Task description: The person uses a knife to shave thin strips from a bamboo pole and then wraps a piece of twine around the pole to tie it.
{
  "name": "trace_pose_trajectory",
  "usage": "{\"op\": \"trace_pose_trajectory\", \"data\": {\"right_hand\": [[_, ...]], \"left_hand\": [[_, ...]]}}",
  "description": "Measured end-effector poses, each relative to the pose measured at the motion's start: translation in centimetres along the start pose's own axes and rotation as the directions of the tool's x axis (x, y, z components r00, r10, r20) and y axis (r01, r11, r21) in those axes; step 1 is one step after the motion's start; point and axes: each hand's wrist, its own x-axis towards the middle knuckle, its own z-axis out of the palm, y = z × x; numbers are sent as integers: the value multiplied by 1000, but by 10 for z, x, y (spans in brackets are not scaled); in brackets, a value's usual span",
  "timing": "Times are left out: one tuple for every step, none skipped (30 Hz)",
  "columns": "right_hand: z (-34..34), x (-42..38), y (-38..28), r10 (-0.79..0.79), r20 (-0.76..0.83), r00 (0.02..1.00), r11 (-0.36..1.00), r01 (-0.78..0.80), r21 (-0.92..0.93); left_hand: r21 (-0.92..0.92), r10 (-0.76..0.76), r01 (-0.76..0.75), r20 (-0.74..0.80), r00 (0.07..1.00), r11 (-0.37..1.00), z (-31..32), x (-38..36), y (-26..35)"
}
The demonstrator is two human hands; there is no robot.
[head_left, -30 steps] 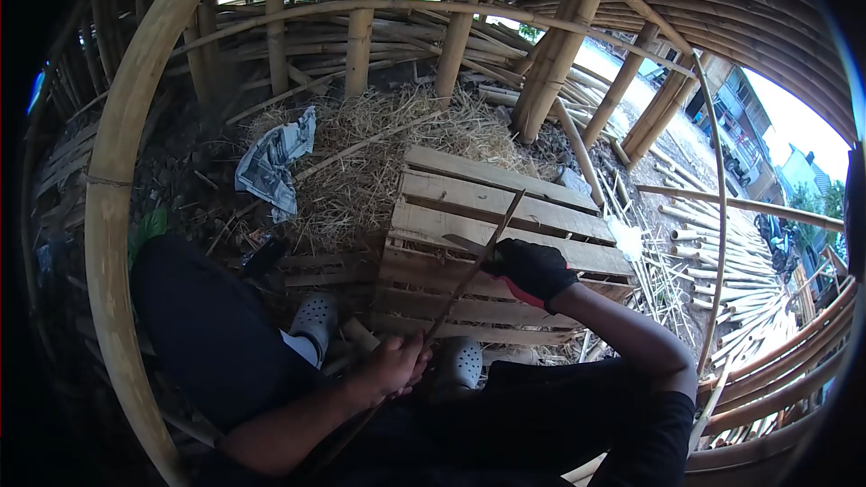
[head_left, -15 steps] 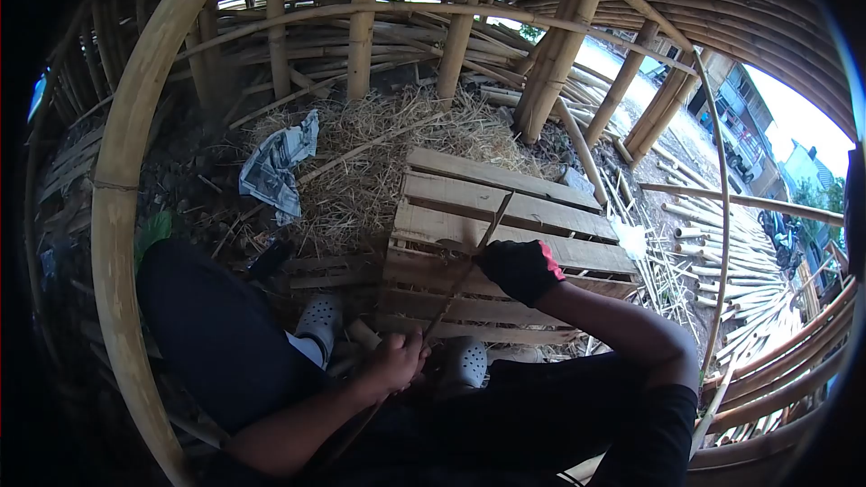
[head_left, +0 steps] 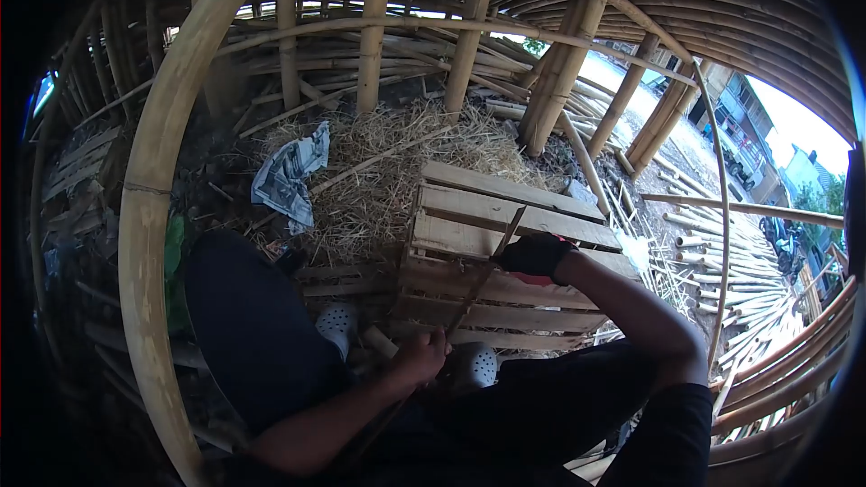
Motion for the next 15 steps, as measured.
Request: {"op": "trace_pose_trajectory", "data": {"right_hand": [[-12, -3, -7, 0, 3, 1000, 1000, 0, -5], [-22, -8, -15, 76, 5, 997, 997, -76, 21], [-32, -13, -24, 152, 9, 988, 987, -152, 52], [-38, -15, -27, 156, 15, 988, 986, -156, 60], [-44, -15, -29, 170, 30, 985, 985, -171, 27], [-50, -16, -31, 186, 40, 982, 983, -185, -7], [-56, -17, -37, 286, -2, 958, 958, -286, -11], [-62, -21, -38, 289, -54, 956, 957, -287, 47], [-71, -25, -43, 327, -94, 940, 944, -321, 71], [-77, -28, -47, 365, -136, 921, 930, -355, 94], [-76, -29, -47, 371, -146, 917, 928, -359, 101], [-74, -28, -46, 333, -306, 892, 940, -287, 186], [-76, -27, -47, 298, -461, 836, 947, -196, 256], [-82, -27, -47, 297, -470, 832, 946, -189, 262], [-96, -32, -51, 318, -419, 850, 929, -192, 315]], "left_hand": [[-48, 7, -5, 33, 999, 999, 0, 4, -3], [-93, 13, -7, 67, 998, 996, 1, 7, -6], [-93, 13, -6, 70, 997, 996, 1, 6, -2], [-128, -18, 28, 77, 997, 991, 1, 4, 5], [-160, -52, 65, 85, 995, 985, 1, 1, 9], [-149, -60, 73, 91, 994, 986, -1, 0, 11], [-183, -34, 59, 132, 991, 981, -4, -1, 14], [-215, -8, 46, 172, 985, 976, -8, -3, 17], [-199, -12, 47, 174, 985, 979, -13, -8, 23], [-233, 13, 25, 161, 987, 972, -18, -16, 31], [-269, 43, -3, 143, 989, 963, -24, -25, 39], [-260, 51, -14, 136, 989, 965, -30, -33, 47], [-273, 72, -40, 107, 992, 961, -37, -41, 53], [-284, 87, -61, 78, 993, 957, -42, -50, 57], [-360, 95, -58, 86, 992, 931, -45, -58, 60]]}}
